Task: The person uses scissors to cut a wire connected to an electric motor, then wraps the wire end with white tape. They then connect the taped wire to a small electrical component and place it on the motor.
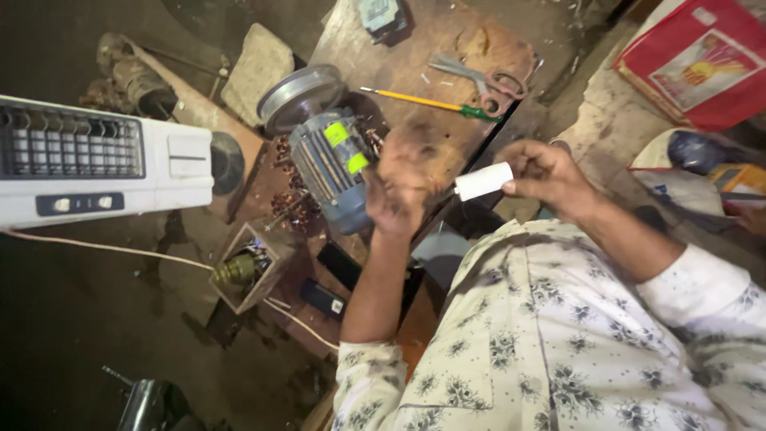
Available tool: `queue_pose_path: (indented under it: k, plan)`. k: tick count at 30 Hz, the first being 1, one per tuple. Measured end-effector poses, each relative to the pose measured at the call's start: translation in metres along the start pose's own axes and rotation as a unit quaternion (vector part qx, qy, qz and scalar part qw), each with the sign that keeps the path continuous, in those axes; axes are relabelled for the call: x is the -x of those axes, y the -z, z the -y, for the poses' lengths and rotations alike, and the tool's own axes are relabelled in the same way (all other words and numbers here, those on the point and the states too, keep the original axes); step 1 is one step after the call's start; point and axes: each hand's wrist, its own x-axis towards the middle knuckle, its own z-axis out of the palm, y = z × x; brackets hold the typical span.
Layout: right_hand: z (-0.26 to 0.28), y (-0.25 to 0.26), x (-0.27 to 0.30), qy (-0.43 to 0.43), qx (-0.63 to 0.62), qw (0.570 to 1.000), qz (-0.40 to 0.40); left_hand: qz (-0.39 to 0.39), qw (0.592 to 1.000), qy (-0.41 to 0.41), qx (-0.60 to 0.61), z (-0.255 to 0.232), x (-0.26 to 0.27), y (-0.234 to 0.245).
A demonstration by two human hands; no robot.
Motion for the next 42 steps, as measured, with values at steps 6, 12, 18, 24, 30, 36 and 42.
queue_pose_path:
  k: [6,12,18,24,30,36,42]
  plan:
    - [0.055,-0.020,0.041,0.217,0.280,0.933,-0.064,0.059,0.988,0.039,-0.134,0.031,0.033,0.028]
    - [0.074,-0.028,0.045,0.250,0.288,0.924,-0.036,0.134,0.910,-0.009,-0.392,0.037,0.046,-0.008]
    - [0.079,-0.030,0.047,0.299,0.397,0.866,-0.046,0.051,0.979,0.048,-0.193,0.040,0.045,-0.040]
    - [0.076,-0.038,0.058,0.244,0.210,0.945,-0.064,0.055,0.984,-0.014,-0.170,0.047,0.046,-0.037]
    - [0.076,-0.031,0.072,0.096,0.093,0.988,-0.074,0.142,0.900,-0.198,-0.362,0.039,0.035,-0.036]
    - [0.086,-0.027,0.080,0.214,0.227,0.949,-0.040,0.230,0.897,-0.176,-0.333,0.024,0.031,-0.038]
    - [0.099,-0.036,0.090,0.258,0.270,0.928,0.004,0.315,0.918,-0.137,-0.198,0.013,0.031,-0.041]
